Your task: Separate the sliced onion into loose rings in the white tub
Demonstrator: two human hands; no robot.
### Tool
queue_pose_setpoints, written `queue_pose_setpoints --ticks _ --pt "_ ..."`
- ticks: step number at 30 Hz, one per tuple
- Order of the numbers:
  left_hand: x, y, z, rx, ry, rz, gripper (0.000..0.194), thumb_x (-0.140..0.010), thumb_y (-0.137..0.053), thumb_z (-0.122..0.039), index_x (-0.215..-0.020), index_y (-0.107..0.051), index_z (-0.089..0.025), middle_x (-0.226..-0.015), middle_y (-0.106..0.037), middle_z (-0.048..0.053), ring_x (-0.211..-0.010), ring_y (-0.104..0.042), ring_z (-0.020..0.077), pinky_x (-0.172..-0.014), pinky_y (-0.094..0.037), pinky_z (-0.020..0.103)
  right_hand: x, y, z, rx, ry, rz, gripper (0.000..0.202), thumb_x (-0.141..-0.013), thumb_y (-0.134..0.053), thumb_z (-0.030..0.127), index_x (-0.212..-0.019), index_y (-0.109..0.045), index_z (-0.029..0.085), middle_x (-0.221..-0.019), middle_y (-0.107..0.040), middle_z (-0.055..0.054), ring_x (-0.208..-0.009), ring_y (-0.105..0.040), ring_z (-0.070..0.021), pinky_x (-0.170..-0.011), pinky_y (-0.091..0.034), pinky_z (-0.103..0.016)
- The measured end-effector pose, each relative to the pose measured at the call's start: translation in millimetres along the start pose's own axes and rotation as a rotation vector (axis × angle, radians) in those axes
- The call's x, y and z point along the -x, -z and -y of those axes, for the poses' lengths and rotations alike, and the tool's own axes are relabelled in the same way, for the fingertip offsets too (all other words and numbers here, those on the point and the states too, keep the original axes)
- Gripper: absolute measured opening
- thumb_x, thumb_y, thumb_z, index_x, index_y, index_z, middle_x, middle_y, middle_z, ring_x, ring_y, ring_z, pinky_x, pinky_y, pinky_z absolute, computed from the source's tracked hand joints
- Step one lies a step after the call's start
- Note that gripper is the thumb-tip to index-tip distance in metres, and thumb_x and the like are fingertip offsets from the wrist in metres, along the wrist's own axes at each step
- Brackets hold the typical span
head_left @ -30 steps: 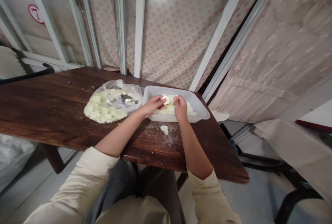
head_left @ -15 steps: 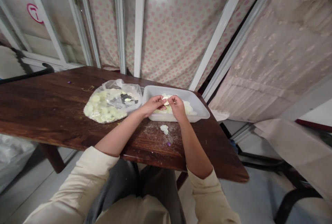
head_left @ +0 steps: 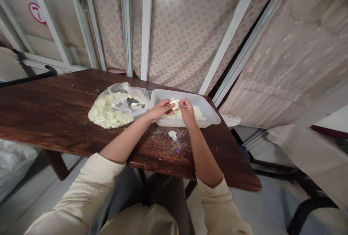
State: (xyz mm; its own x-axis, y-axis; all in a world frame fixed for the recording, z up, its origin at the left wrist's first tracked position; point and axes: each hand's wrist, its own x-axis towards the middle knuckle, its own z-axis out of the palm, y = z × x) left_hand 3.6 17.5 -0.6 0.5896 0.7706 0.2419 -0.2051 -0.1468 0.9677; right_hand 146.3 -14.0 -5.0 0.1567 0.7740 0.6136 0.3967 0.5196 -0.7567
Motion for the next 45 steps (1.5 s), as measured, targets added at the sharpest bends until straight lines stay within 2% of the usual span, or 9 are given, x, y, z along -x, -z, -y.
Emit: queue_pose_setpoints --ticks 3,9,17,20,23,25,31,39,45 --pt "0.6 -0.9 -1.8 0.015 0.017 -0.002 0.040 -0.066 -0.065 -0.047 -0.078 -0.049 -0.013 -0.061 -0.055 -0.002 -0.056 -0.050 0.0064 -0.060 -0.038 0.021 1.1 -1.2 4.4 0.026 0.020 0.095 0.031 -0.076 -0.051 0.049 -0.067 -0.044 0.020 -0.065 -0.046 0.003 -0.065 -0.044 -0.0119 -0.065 -0.037 -0.025" --pt "1.3 -1.4 -2.1 -0.021 -0.002 0.030 0.040 -0.066 -0.064 -0.048 -0.077 -0.050 -0.012 -0.061 -0.054 -0.002 -0.056 -0.048 0.0057 -0.059 -0.036 0.020 2.2 -0.5 3.3 0.056 0.020 0.062 0.033 -0.081 -0.044 0.046 -0.060 -0.042 0.020 -0.058 -0.040 0.003 -0.058 -0.038 -0.0114 -0.058 -0.032 -0.025" --pt "1.0 -1.3 -1.4 -0.006 0.007 0.011 0.039 -0.067 -0.063 -0.048 -0.076 -0.049 -0.013 -0.064 -0.053 -0.001 -0.058 -0.049 0.0068 -0.061 -0.037 0.022 -0.4 2.3 -6.8 0.072 -0.099 -0.188 0.030 -0.080 -0.043 0.047 -0.068 -0.043 0.020 -0.064 -0.044 0.003 -0.063 -0.043 -0.0121 -0.066 -0.035 -0.026" --pt "1.1 -1.0 -1.6 -0.002 -0.005 0.009 0.039 -0.067 -0.063 -0.049 -0.076 -0.048 -0.014 -0.063 -0.052 -0.002 -0.057 -0.049 0.0065 -0.060 -0.037 0.022 -0.3 0.6 -3.6 -0.005 -0.030 -0.072 0.030 -0.081 -0.040 0.049 -0.075 -0.046 0.020 -0.073 -0.049 0.001 -0.072 -0.047 -0.0130 -0.072 -0.037 -0.027" --pt "1.1 -0.9 -2.2 -0.021 -0.028 0.012 0.040 -0.066 -0.063 -0.049 -0.077 -0.048 -0.013 -0.063 -0.052 -0.002 -0.057 -0.048 0.0058 -0.059 -0.037 0.020 0.5 -0.1 0.8 0.023 0.035 0.093 0.030 -0.078 -0.046 0.049 -0.070 -0.046 0.020 -0.070 -0.049 0.001 -0.071 -0.047 -0.0129 -0.071 -0.037 -0.026" --pt "1.1 -1.0 -2.6 -0.040 -0.042 0.021 0.041 -0.066 -0.064 -0.049 -0.078 -0.049 -0.013 -0.063 -0.052 -0.003 -0.057 -0.047 0.0053 -0.058 -0.036 0.020 1.0 0.2 2.2 0.064 0.050 0.127 0.031 -0.079 -0.046 0.048 -0.067 -0.045 0.020 -0.066 -0.046 0.002 -0.068 -0.045 -0.0124 -0.068 -0.036 -0.025" --pt "0.9 -1.2 -1.3 -0.052 -0.038 0.048 0.041 -0.064 -0.066 -0.047 -0.077 -0.047 -0.013 -0.063 -0.051 -0.004 -0.056 -0.045 0.0045 -0.057 -0.034 0.019 1.9 0.5 -0.9 0.132 0.016 0.054 0.034 -0.083 -0.039 0.047 -0.061 -0.039 0.020 -0.058 -0.037 0.004 -0.060 -0.038 -0.0115 -0.062 -0.032 -0.024" --pt "0.6 0.0 0.3 -0.074 -0.027 0.022 0.037 -0.068 -0.062 -0.046 -0.077 -0.046 -0.014 -0.063 -0.052 -0.003 -0.057 -0.046 0.0058 -0.059 -0.035 0.021 -0.4 1.6 -8.0 0.094 -0.043 -0.185 0.031 -0.082 -0.039 0.048 -0.070 -0.045 0.020 -0.068 -0.049 0.001 -0.068 -0.047 -0.0131 -0.069 -0.037 -0.026" --pt "1.5 -1.0 -2.2 -0.058 -0.060 0.031 0.039 -0.066 -0.065 -0.046 -0.077 -0.047 -0.013 -0.064 -0.051 -0.003 -0.058 -0.046 0.0058 -0.059 -0.035 0.021 1.1 0.6 -1.8 0.091 0.066 0.032 0.027 -0.079 -0.047 0.046 -0.072 -0.049 0.019 -0.074 -0.052 0.000 -0.076 -0.048 -0.0141 -0.076 -0.038 -0.027"
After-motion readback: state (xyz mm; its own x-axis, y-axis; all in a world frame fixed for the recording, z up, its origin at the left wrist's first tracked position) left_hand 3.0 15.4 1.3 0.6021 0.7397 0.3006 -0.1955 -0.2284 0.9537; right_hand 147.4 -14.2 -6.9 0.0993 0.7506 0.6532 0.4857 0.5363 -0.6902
